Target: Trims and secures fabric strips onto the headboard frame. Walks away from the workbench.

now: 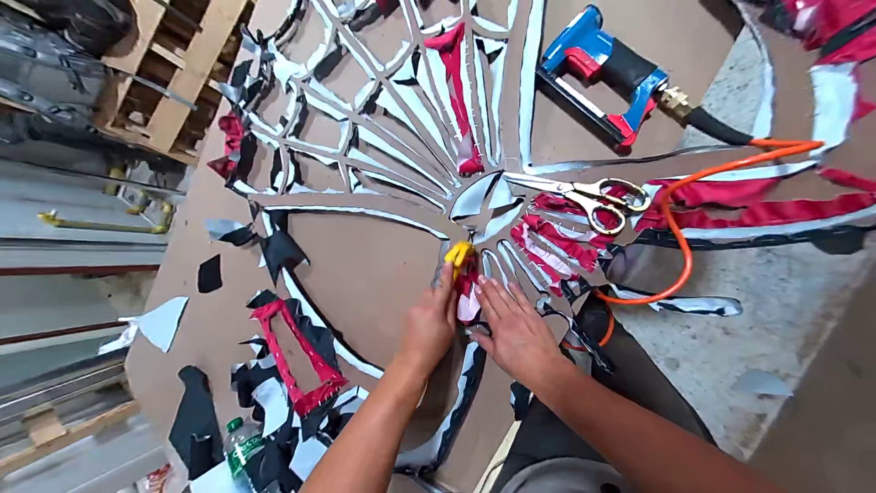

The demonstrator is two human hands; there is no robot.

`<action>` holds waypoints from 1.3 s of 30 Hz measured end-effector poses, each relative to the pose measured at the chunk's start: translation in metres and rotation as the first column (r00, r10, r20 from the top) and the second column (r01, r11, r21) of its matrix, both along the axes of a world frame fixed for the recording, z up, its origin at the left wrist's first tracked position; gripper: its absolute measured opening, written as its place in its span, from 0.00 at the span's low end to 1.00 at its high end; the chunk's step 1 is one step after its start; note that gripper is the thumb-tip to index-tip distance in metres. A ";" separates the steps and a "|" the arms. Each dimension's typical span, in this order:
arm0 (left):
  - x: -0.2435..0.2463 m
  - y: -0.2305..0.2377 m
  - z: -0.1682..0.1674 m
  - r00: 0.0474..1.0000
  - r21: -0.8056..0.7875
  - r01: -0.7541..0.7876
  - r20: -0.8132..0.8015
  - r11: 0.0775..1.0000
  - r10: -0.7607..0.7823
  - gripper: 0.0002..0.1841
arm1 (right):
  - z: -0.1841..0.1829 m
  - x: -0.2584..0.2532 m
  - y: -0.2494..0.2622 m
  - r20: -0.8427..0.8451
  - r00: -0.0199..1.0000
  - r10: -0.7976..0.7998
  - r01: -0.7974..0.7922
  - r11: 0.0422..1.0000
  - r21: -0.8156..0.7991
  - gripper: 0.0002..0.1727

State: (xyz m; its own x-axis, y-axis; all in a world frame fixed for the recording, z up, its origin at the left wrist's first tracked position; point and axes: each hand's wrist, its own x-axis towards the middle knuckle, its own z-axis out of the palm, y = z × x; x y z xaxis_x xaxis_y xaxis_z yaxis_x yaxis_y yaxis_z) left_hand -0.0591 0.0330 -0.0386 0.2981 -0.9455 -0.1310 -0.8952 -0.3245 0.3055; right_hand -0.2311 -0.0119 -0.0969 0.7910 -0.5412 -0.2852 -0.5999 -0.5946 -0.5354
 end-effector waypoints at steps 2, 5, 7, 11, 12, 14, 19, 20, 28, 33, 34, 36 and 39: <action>0.001 -0.015 0.017 1.000 -0.063 0.027 -0.001 0.998 -0.027 0.26 | -0.003 -0.001 -0.005 0.013 1.000 -0.024 0.024 1.000 -0.016 0.42; -0.010 -0.009 0.031 0.996 -0.229 -0.004 0.084 0.974 0.024 0.25 | -0.002 0.001 0.000 0.002 1.000 -0.014 0.014 0.999 -0.030 0.42; -0.011 0.001 0.005 0.998 -0.140 -0.007 0.065 0.990 0.016 0.25 | -0.002 0.000 0.000 -0.015 1.000 -0.008 0.008 1.000 -0.016 0.42; -0.004 -0.009 0.024 1.000 -0.030 -0.003 -0.025 1.000 0.002 0.26 | -0.002 -0.001 0.001 0.019 0.999 -0.032 0.033 0.999 -0.014 0.42; -0.007 -0.006 0.037 1.000 -0.098 -0.002 0.002 0.995 0.002 0.26 | -0.001 -0.002 0.006 0.016 0.999 -0.029 0.029 1.000 0.003 0.42; -0.013 -0.008 0.042 0.997 -0.247 -0.001 0.077 0.969 0.021 0.25 | -0.002 0.000 0.002 -0.005 1.000 -0.025 0.025 1.000 0.006 0.42; -0.006 0.004 -0.003 1.000 -0.034 0.008 0.007 0.999 -0.008 0.28 | 0.000 0.000 0.005 -0.020 1.000 -0.006 0.006 1.000 -0.006 0.43; -0.005 -0.003 0.007 1.000 -0.039 0.006 -0.008 0.999 -0.007 0.27 | -0.001 -0.001 0.001 -0.013 1.000 -0.017 0.017 1.000 -0.005 0.42; 0.004 -0.001 0.004 1.000 -0.050 -0.027 0.012 0.998 0.027 0.27 | 0.002 0.001 -0.003 -0.015 1.000 -0.009 0.009 1.000 0.018 0.43; 0.010 0.024 0.036 0.982 -0.194 -0.131 0.106 0.972 0.153 0.25 | -0.003 0.001 0.002 0.001 0.999 -0.037 0.037 0.999 -0.018 0.42; 0.017 0.032 0.034 0.976 -0.180 -0.152 0.127 0.972 0.176 0.25 | 0.000 0.001 0.001 -0.019 0.999 -0.029 0.029 1.000 -0.006 0.43; 0.035 0.045 0.024 0.957 -0.105 -0.224 0.165 0.969 0.239 0.26 | 0.009 0.002 -0.004 -0.052 0.999 0.007 -0.004 0.999 0.055 0.43; 0.062 0.058 0.010 0.914 0.048 -0.366 0.209 0.929 0.349 0.27 | 0.034 -0.012 -0.024 0.004 1.000 -0.001 0.000 0.993 0.122 0.37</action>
State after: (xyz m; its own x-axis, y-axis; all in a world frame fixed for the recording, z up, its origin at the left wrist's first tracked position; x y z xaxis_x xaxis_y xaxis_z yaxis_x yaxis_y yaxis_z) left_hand 0.0032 0.0914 -0.0290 0.6413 -0.7591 -0.1114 -0.7534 -0.6505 0.0956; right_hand -0.2435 -0.0361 -0.0628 0.7921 -0.5029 -0.3459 -0.5977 -0.5244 -0.6064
